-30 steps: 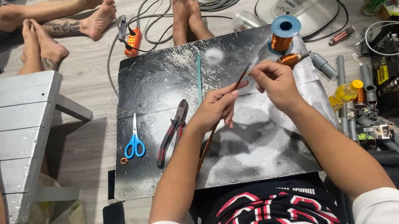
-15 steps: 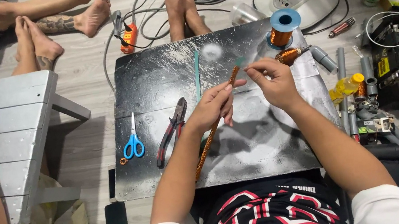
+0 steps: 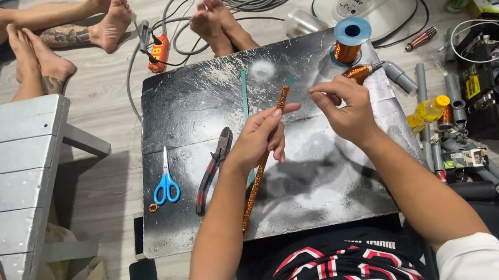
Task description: Winding copper wire onto a motor armature using pliers and scissors.
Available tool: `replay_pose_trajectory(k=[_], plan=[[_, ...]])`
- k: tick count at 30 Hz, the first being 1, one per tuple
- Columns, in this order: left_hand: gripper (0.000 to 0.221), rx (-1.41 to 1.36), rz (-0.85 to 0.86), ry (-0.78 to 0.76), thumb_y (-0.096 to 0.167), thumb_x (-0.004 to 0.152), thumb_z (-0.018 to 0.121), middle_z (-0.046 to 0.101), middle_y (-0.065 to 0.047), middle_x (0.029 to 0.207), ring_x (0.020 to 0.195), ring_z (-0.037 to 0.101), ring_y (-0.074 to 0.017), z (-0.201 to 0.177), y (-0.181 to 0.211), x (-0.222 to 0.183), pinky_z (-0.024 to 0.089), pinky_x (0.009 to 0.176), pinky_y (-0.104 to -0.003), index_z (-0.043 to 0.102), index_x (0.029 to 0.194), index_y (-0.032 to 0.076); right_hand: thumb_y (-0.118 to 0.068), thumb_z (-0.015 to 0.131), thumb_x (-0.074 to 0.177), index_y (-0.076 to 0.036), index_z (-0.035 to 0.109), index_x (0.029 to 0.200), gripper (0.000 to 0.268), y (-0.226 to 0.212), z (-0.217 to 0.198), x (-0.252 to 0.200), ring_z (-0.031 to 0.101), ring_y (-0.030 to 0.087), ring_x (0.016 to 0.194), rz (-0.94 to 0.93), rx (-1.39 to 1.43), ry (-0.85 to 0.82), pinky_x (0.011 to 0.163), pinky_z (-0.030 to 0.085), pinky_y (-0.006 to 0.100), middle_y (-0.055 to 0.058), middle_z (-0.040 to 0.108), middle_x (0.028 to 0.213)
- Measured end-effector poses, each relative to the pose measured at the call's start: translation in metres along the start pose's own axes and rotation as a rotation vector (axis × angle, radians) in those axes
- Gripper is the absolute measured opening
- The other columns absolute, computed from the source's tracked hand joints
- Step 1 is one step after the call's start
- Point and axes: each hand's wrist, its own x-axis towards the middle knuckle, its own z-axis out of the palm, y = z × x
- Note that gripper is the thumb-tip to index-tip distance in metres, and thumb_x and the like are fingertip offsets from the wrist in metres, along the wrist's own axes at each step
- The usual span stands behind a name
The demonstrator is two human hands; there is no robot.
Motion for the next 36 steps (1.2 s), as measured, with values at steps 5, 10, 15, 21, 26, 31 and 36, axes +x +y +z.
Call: replay_pose_trajectory(k=[5,10,15,21,26,31,36], plan=[[0.044,-0.021,-0.029,0.019,0.019,0.122,0.045,0.039,-0.002,0.049,0.035,0.049,-0.0159,-0.001,0.001,0.0,0.062,0.034,-0.038,0.061,0.155,-0.006,-0.014,0.081,0.112,-0.008,0.087,0.111,0.009,-0.004,0.0,0.001,0.05,0.019,0.061,-0.021,0.027,0.022,0.068,0.046,0.036,0.004,0.045,0.066],[0.047,0.041,0.032,0.101,0.014,0.119,0.055,0.037,-0.002,0.051,0.033,0.04,-0.0136,-0.001,-0.001,-0.002,0.048,0.027,-0.031,0.05,0.166,0.009,-0.009,0.082,0.112,-0.003,0.087,0.113,0.008,0.007,-0.001,-0.004,0.047,0.017,0.063,0.006,0.056,0.091,0.071,0.048,0.031,-0.002,0.035,0.054],[0.042,0.063,0.015,0.082,0.017,0.119,0.058,0.043,-0.007,0.046,0.03,0.043,-0.0165,-0.005,-0.008,0.002,0.052,0.028,-0.034,0.056,0.159,0.008,-0.014,0.082,0.113,-0.006,0.089,0.113,0.011,0.014,0.001,-0.006,0.053,0.019,0.072,-0.003,0.014,0.119,0.084,0.05,0.034,-0.001,0.041,0.054],[0.036,0.117,0.04,0.139,0.02,0.119,0.056,0.059,-0.015,0.062,0.041,0.059,-0.0195,0.004,-0.001,0.002,0.063,0.034,-0.039,0.065,0.151,0.005,-0.023,0.083,0.115,-0.013,0.089,0.113,0.012,0.011,0.005,-0.009,0.06,0.021,0.076,-0.014,-0.062,0.105,0.093,0.046,0.038,-0.002,0.054,0.06],[0.032,0.116,0.051,0.224,0.018,0.119,0.054,0.057,-0.012,0.064,0.048,0.058,-0.0169,-0.001,-0.011,0.005,0.058,0.034,-0.033,0.071,0.138,-0.001,-0.023,0.083,0.115,-0.013,0.088,0.113,0.011,0.012,0.007,-0.012,0.059,0.019,0.072,-0.041,-0.098,0.105,0.094,0.042,0.038,-0.003,0.052,0.059],[0.048,0.164,0.147,0.222,0.011,0.109,0.077,0.054,-0.01,0.065,0.041,0.049,-0.0155,0.004,-0.003,0.002,0.047,0.027,-0.03,0.061,0.152,-0.001,-0.019,0.087,0.11,-0.015,0.089,0.111,0.005,0.012,0.012,-0.015,0.058,0.017,0.062,-0.092,-0.065,0.076,0.092,0.043,0.035,-0.003,0.049,0.054],[0.035,0.144,0.17,0.247,0.007,0.109,0.074,0.054,-0.011,0.061,0.035,0.053,-0.0184,0.001,-0.006,0.003,0.049,0.025,-0.033,0.068,0.141,-0.004,-0.018,0.085,0.109,-0.014,0.088,0.11,0.005,-0.003,0.018,-0.014,0.061,0.019,0.06,-0.101,-0.049,0.053,0.092,0.044,0.036,-0.001,0.05,0.053]])
